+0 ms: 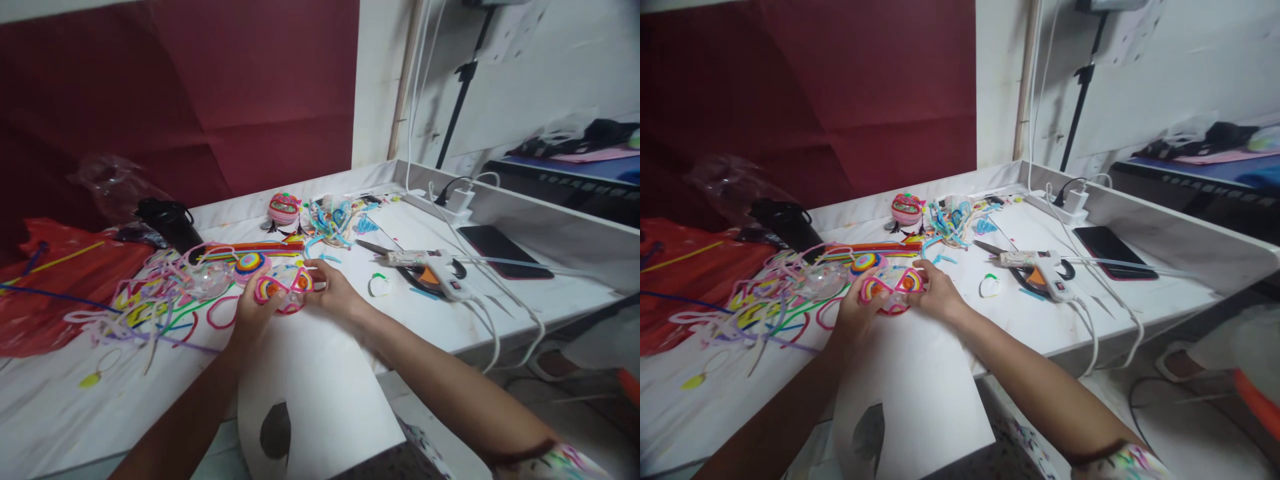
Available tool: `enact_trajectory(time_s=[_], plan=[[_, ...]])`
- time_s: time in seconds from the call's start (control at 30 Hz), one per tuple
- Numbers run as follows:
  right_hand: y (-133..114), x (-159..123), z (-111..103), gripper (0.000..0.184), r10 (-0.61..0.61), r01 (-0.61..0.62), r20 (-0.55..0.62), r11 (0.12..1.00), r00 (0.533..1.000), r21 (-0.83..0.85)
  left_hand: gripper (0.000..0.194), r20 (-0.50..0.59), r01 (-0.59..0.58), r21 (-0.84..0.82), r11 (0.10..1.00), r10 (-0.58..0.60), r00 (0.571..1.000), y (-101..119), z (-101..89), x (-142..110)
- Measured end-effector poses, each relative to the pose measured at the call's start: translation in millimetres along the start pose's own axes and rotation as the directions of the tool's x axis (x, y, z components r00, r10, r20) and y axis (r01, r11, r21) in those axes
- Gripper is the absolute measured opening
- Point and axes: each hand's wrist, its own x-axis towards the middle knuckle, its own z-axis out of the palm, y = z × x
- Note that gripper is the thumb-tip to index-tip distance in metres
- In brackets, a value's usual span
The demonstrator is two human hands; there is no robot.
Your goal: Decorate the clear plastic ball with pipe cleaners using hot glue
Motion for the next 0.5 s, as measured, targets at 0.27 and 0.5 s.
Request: enact_trajectory(time_s=[0.27, 0.5], plan=[[-11, -2, 6, 0.068, 0.064, -0.069, -0.063, 0.993, 0.996, -0.092, 0.062, -0.015, -0.042, 0.062, 0.997, 0.043, 0.999, -3, 0.6, -1], [-8, -1, 12, 0.067, 0.033, -0.045, -0.090, 0.991, 0.995, -0.127, 0.066, -0.001, -0.043, 0.031, 0.999, 0.043, 0.999, -6, 1.4, -2]])
